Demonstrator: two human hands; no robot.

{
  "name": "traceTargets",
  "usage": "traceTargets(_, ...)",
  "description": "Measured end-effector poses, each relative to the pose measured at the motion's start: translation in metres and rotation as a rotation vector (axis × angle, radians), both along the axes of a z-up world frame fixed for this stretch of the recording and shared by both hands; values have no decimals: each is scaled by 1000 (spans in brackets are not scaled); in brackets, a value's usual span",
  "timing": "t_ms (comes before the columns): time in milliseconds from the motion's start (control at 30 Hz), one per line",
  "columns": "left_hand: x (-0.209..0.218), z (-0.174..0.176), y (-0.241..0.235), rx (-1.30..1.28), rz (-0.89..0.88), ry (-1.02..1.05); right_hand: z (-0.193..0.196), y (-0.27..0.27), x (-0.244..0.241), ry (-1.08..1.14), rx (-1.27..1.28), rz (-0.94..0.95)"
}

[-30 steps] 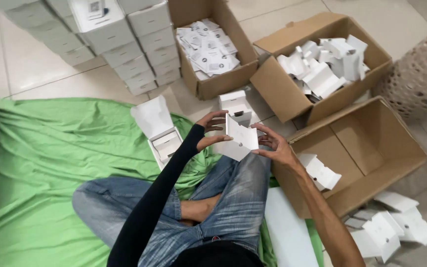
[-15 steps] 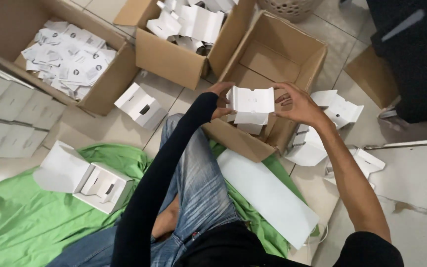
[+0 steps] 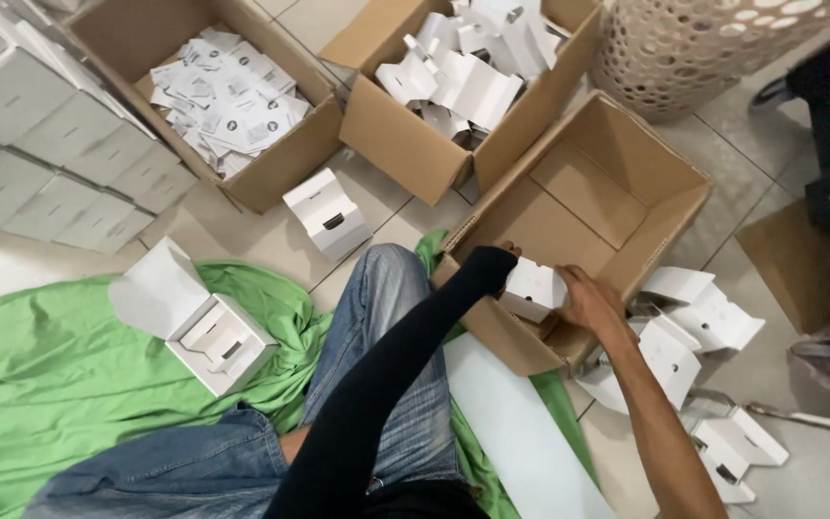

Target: The person sits on the floor and packs small white boxes. They open the boxes, insert a white paper insert and a small green item, then close the boxes and place them in a stack.

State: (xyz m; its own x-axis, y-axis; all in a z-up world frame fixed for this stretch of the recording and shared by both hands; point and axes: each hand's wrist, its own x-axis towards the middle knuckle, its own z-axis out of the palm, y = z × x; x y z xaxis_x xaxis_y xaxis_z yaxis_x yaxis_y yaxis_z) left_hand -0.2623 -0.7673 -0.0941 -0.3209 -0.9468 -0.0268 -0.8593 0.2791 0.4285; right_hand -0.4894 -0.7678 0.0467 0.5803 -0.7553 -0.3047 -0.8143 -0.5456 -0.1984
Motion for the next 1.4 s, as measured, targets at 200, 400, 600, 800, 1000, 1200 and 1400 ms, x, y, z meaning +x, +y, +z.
traceTargets(200, -5, 6, 4, -120, 34, 51, 6, 6, 9, 55, 16, -84)
traceTargets(400, 13, 67, 23, -138, 43, 314, 16, 10, 21, -127, -66, -20)
traceTargets(600, 122, 158, 167, -438, 339, 730, 42, 73, 113, -708, -228, 78)
traceTargets(800, 248, 134, 344, -463, 842, 688, 42, 185, 291, -827, 115, 488)
traceTargets(1000, 305, 89, 462, -580, 1086, 266, -30, 241, 409, -714, 162, 837)
traceTargets(1200, 315, 56, 479, -429, 1103, 129, -52, 267, 442, -544, 60, 985)
traceTargets(1400, 333, 56, 444, -409, 862, -192, -55, 277, 441, -436, -56, 961)
